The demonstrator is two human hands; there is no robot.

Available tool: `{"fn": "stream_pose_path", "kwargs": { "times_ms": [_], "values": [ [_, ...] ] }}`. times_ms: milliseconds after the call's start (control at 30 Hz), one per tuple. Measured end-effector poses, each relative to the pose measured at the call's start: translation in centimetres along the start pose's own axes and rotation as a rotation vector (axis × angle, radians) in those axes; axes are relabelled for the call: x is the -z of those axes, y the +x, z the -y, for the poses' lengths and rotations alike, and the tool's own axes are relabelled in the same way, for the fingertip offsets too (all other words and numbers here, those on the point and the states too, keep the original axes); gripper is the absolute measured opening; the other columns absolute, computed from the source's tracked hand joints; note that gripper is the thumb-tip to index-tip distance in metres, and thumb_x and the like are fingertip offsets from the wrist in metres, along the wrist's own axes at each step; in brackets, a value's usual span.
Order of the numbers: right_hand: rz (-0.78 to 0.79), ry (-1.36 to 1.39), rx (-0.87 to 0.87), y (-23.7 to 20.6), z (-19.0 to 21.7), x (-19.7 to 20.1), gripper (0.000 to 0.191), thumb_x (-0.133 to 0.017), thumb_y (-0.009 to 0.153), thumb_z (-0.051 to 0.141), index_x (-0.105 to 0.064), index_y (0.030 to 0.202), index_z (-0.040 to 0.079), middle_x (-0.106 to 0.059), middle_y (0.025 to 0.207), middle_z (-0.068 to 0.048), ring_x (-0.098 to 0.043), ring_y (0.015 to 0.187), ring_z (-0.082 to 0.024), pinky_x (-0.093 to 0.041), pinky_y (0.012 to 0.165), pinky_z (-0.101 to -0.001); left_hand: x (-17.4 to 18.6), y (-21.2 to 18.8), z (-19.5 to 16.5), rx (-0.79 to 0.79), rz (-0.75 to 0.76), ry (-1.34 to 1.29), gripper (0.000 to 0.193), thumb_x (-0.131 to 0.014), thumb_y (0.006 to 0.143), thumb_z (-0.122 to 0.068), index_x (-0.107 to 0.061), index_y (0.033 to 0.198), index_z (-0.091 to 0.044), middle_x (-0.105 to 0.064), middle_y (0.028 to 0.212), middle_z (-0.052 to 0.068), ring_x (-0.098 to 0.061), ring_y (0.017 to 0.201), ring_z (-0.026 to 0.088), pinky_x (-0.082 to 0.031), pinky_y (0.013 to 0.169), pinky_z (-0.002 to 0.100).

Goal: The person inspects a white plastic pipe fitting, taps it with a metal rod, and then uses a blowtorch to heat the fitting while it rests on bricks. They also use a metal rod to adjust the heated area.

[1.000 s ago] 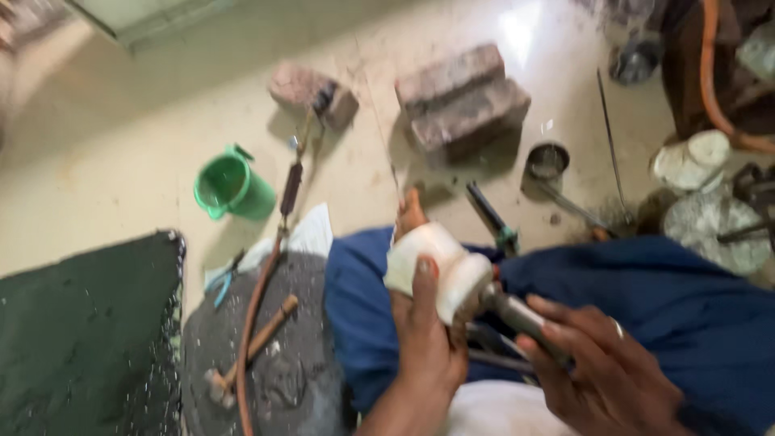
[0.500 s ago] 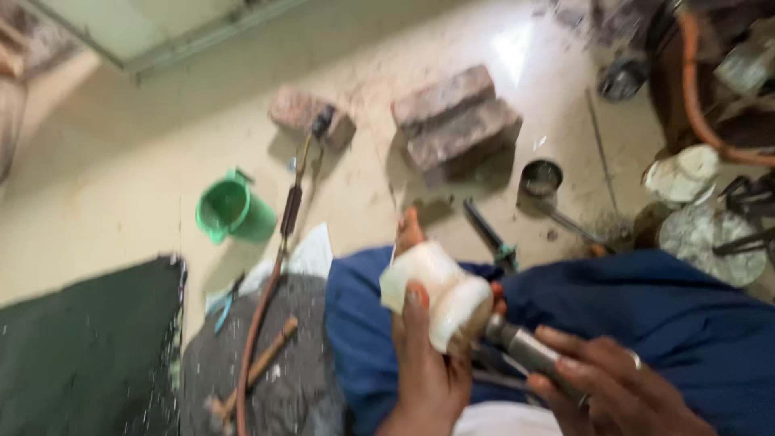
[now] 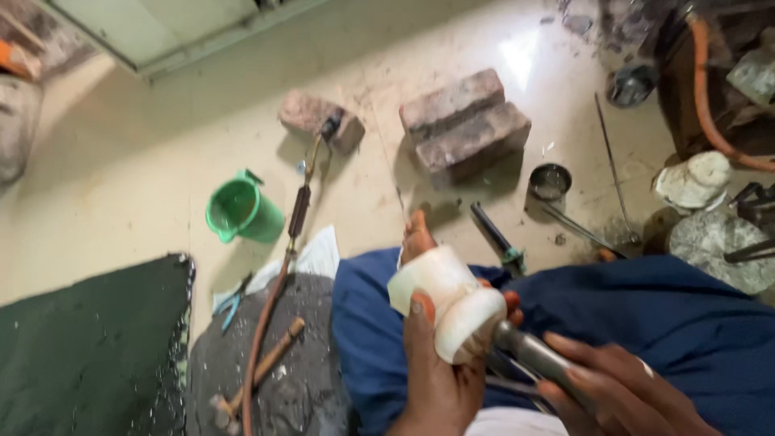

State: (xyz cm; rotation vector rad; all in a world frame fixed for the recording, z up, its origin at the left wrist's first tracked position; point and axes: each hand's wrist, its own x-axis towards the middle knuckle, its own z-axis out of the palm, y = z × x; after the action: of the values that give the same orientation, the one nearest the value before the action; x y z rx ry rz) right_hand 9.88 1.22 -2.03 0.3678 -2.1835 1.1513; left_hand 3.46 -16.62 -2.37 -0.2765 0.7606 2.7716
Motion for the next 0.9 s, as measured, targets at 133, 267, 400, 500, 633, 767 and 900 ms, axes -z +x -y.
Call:
{"fn": "stream_pose_path", "kwargs": {
  "times_ms": [133,267,400,500,633,767,900],
  "values": [
    [0.197,0.047,0.032,-0.6,-0.3,-0.3,0.033,-0.078,0.083,0.014,-0.066,0.113,0.005,-0.073,0.116,-0.017,-0.078,0.083,-0.02,-0.062,0.069,-0.0303,-0.7,-0.4,0.0,0.006,-0.031,0.034,0.07,-0.046,0.099,-0.06,-0.055,0.125,0.004,-0.073,0.107,0.022,-0.075,0.098,0.033,-0.061,0.089,0.046],
    [0.183,-0.097,-0.041,-0.4,-0.9,-1.0,0.032,-0.086,0.082,0.019,-0.071,0.11,0.012,-0.077,0.117,-0.014,-0.073,0.076,-0.015,-0.061,0.064,-0.0281,-1.2,-0.4,-0.3,-0.007,-0.086,0.014,0.072,-0.047,0.096,-0.062,-0.058,0.122,0.003,-0.072,0.102,0.017,-0.075,0.095,0.032,-0.063,0.085,0.047],
    [0.091,0.069,-0.018,-0.4,-0.3,0.1,0.033,-0.081,0.085,0.016,-0.064,0.112,0.006,-0.071,0.121,-0.017,-0.078,0.086,-0.017,-0.061,0.068,-0.0272,-1.3,-0.3,-0.7,-0.077,-0.028,0.011,0.069,-0.049,0.101,-0.059,-0.056,0.122,0.006,-0.07,0.104,0.021,-0.074,0.1,0.035,-0.063,0.092,0.048],
    [0.086,0.04,0.016,0.9,0.1,-0.2,0.039,-0.083,0.081,0.018,-0.063,0.112,0.006,-0.072,0.118,-0.016,-0.078,0.085,-0.015,-0.062,0.069,-0.0281,-1.4,-0.5,-0.5,-0.06,-0.055,0.03,0.066,-0.052,0.096,-0.056,-0.057,0.12,0.005,-0.071,0.103,0.018,-0.076,0.097,0.035,-0.063,0.089,0.05],
    [0.146,-0.112,-0.036,0.4,1.5,-0.9,0.042,-0.081,0.076,0.008,-0.064,0.114,0.011,-0.074,0.11,-0.016,-0.077,0.094,-0.026,-0.06,0.077,-0.0399,-1.3,-0.8,0.3,-0.033,-0.129,0.054,0.057,-0.054,0.094,-0.05,-0.056,0.126,-0.002,-0.073,0.102,0.016,-0.077,0.094,0.033,-0.062,0.087,0.047],
    [0.059,-0.018,0.089,-2.0,-2.0,-0.1,0.05,-0.085,0.084,0.017,-0.056,0.125,0.014,-0.073,0.113,-0.018,-0.078,0.101,-0.024,-0.063,0.08,-0.0337,-1.4,-0.2,-0.1,-0.105,-0.065,0.105,0.058,-0.053,0.102,-0.047,-0.054,0.127,0.006,-0.074,0.102,0.022,-0.076,0.091,0.034,-0.062,0.084,0.046],
    [0.284,0.005,-0.168,-6.9,-7.9,2.6,0.053,-0.079,0.085,0.024,-0.055,0.131,0.011,-0.074,0.108,-0.017,-0.077,0.098,-0.026,-0.065,0.082,-0.0375,-2.2,0.0,-0.9,-0.149,-0.094,0.165,0.059,-0.06,0.095,-0.047,-0.052,0.126,0.002,-0.073,0.098,0.019,-0.077,0.087,0.03,-0.066,0.077,0.043]
  ]
}}
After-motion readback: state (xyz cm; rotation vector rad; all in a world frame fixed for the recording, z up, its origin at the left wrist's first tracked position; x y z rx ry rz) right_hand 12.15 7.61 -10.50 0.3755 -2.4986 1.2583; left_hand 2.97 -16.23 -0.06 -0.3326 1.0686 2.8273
